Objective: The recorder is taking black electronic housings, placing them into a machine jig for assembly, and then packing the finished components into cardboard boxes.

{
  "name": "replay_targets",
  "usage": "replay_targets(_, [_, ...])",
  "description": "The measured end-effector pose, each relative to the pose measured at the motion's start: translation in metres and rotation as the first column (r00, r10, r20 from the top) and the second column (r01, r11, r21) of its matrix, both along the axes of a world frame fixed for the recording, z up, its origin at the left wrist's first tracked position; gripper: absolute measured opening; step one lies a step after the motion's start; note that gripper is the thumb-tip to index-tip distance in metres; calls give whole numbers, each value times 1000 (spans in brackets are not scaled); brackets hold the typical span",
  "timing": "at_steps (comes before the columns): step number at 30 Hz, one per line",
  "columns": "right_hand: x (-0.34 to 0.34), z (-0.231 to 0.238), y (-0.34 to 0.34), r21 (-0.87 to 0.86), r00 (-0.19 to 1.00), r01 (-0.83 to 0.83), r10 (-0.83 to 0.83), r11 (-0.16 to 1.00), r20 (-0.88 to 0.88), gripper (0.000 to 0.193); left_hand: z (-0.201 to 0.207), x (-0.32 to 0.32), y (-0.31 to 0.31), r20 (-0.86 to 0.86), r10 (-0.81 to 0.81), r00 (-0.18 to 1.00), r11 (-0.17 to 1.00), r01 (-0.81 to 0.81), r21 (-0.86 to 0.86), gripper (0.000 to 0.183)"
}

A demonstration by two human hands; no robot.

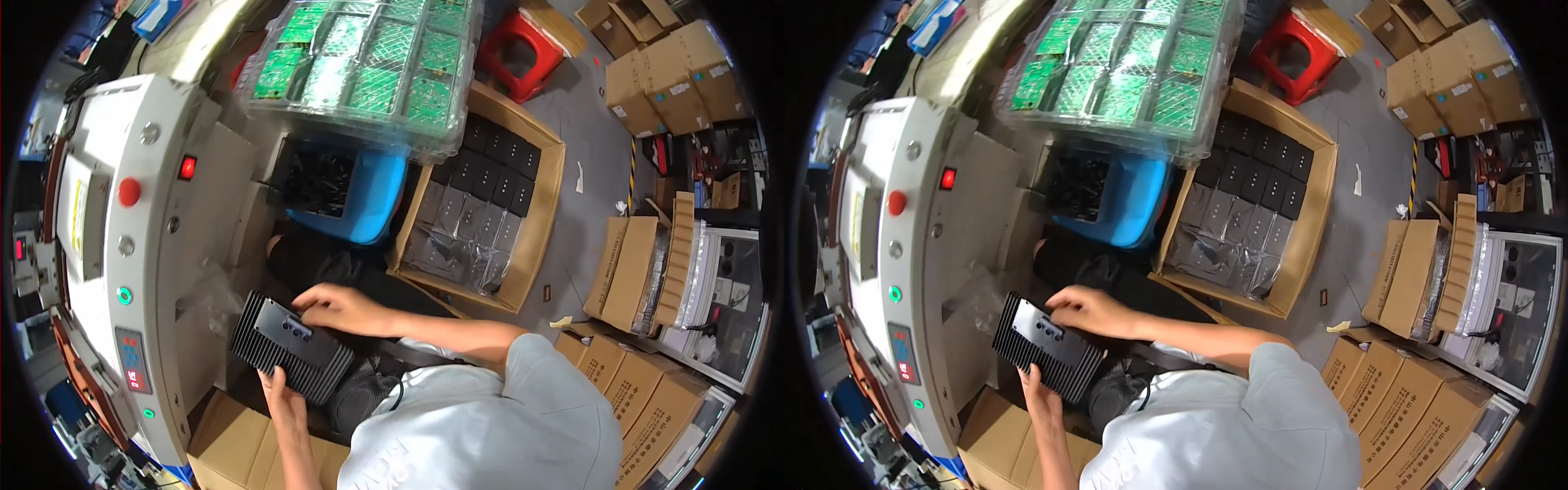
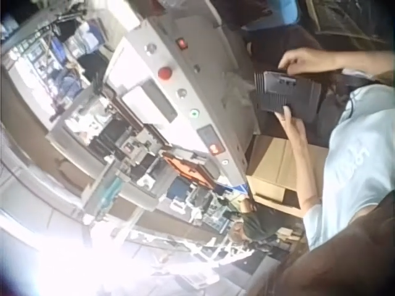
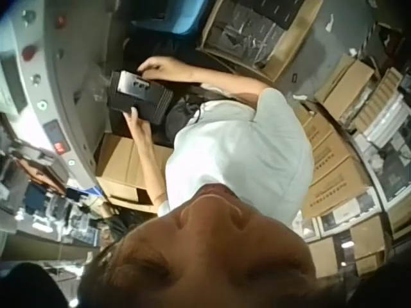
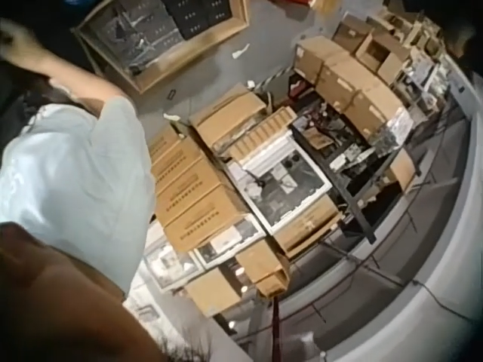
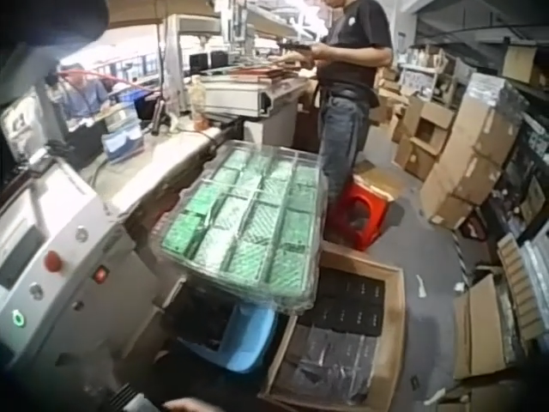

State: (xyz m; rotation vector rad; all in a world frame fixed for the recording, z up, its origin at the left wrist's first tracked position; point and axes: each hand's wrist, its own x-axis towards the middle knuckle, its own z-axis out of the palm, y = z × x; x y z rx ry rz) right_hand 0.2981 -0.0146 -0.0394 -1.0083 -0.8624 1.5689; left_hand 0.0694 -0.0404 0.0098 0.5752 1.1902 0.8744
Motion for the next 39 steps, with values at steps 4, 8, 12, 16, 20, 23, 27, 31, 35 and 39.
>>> replay_targets(4, [118, -116, -13, -63, 803, 554, -513, 830, 304, 18, -5, -9, -5, 46, 195, 980, 979, -192, -72, 39])
replay_targets(8, [263, -271, -39, -2, 197, 875, -352, 485, 915, 28, -3, -19, -6, 76, 268, 960, 953, -252, -169, 36])
replay_targets(12, [307, -315, -18, -11, 53, 929, -105, 370, 993, 49, 8, -26, -8, 36, 313, 949, 935, -301, -186, 36])
replay_targets(16, [328, -342, 2, -284, 256, 928, 140, 243, 956, 83, 21, -25, -9, -34, 298, 954, 945, -299, -129, 40])
replay_targets(20, [328, -362, 16, -329, 332, 943, 187, -46, 924, 87, 23, -18, -10, -91, 327, 941, 930, -338, -146, 40])
replay_targets(23, [312, -370, 5, -320, 296, 939, 172, 130, 939, 88, 24, -13, -10, -91, 339, 936, 919, -350, -179, 39])
replay_targets(27, [301, -363, -3, -268, 234, 945, 186, 185, 954, 84, 19, -17, -7, -38, 344, 938, 920, -345, -184, 36])
replay_targets(31, [275, -328, -42, -207, 231, 972, -275, 114, 933, 55, 22, -5, 3, -76, 317, 945, 935, -325, -142, 36])
replay_targets(35, [272, -327, -106, 115, 151, 877, -496, 466, 855, 23, 9, -19, 6, -155, 257, 954, 952, -277, -132, 48])
replay_targets(39, [226, -196, -77, -1, 442, 823, -641, 568, 627, 46, 29, -5, 15, -214, 149, 965, 982, -169, -79, 55])
